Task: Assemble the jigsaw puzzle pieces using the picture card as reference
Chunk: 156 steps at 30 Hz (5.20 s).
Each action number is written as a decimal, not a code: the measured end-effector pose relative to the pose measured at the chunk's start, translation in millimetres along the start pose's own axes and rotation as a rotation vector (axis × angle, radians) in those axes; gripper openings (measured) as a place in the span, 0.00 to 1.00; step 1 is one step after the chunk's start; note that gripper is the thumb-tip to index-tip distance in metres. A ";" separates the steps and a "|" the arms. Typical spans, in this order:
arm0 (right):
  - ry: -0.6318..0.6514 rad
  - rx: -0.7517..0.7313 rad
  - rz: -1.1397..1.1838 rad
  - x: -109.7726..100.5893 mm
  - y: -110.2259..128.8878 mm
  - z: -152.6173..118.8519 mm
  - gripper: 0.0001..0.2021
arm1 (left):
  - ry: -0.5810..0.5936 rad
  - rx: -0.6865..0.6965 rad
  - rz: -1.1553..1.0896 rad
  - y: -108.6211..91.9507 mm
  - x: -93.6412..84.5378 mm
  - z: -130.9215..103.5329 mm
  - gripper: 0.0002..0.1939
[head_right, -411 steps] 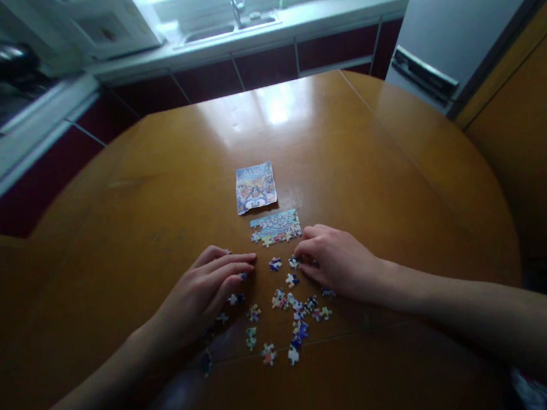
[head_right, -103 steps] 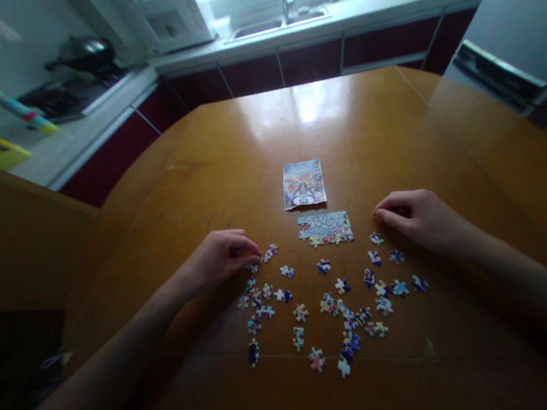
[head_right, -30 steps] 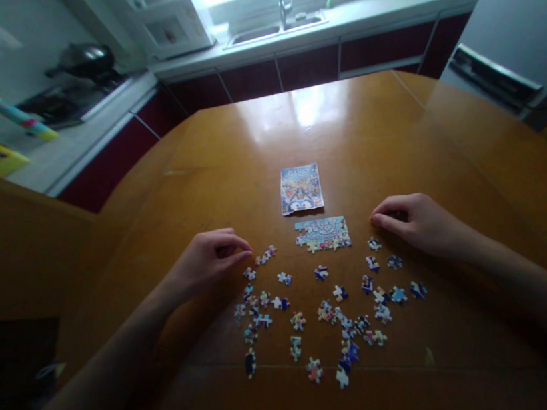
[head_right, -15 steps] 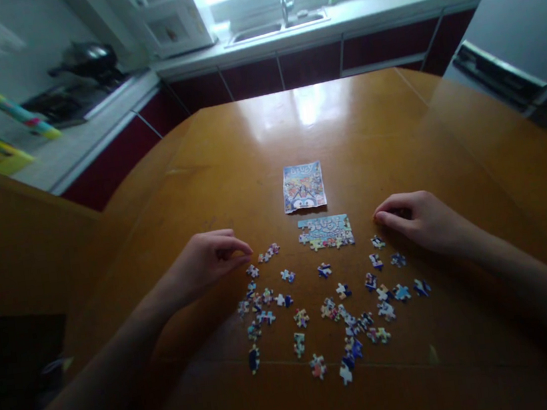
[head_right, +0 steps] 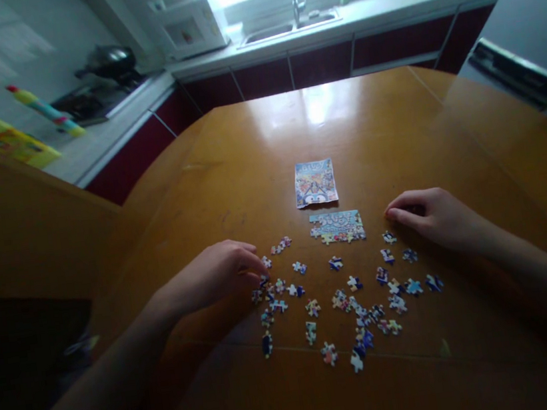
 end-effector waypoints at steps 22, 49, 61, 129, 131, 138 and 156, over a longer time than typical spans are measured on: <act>0.003 0.017 -0.014 -0.2 -0.7 -0.2 0.19 | 0.006 0.040 -0.026 -9.2 -0.9 1.8 0.04; 0.001 0.009 -0.015 0.6 -3.6 2.6 0.20 | 0.019 0.268 -0.130 -15.8 4.4 13.0 0.03; -0.012 0.031 -0.016 0.3 -1.3 2.2 0.20 | -0.015 0.330 -0.033 -16.8 3.2 14.2 0.06; -0.029 -0.055 0.018 0.5 5.1 1.4 0.14 | -0.313 0.067 0.003 0.6 15.7 45.8 0.07; -0.029 -0.067 0.015 0.4 5.8 1.6 0.13 | -0.301 0.054 0.007 3.4 15.2 56.8 0.07; -0.020 -0.068 0.003 0.1 7.2 1.2 0.13 | -0.233 0.076 0.041 4.2 17.1 86.7 0.06; 0.005 -0.061 0.022 1.1 5.0 1.6 0.14 | -0.157 0.082 -0.003 2.3 15.4 93.6 0.05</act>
Point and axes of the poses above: each hand's wrist, its own z-axis towards the middle knuckle, its own x-axis out of the palm, y = z × x, the point moved 3 cm from there along z, towards the middle knuckle, and after that the axes turned 15 degrees about x, right-handed, at the moved point
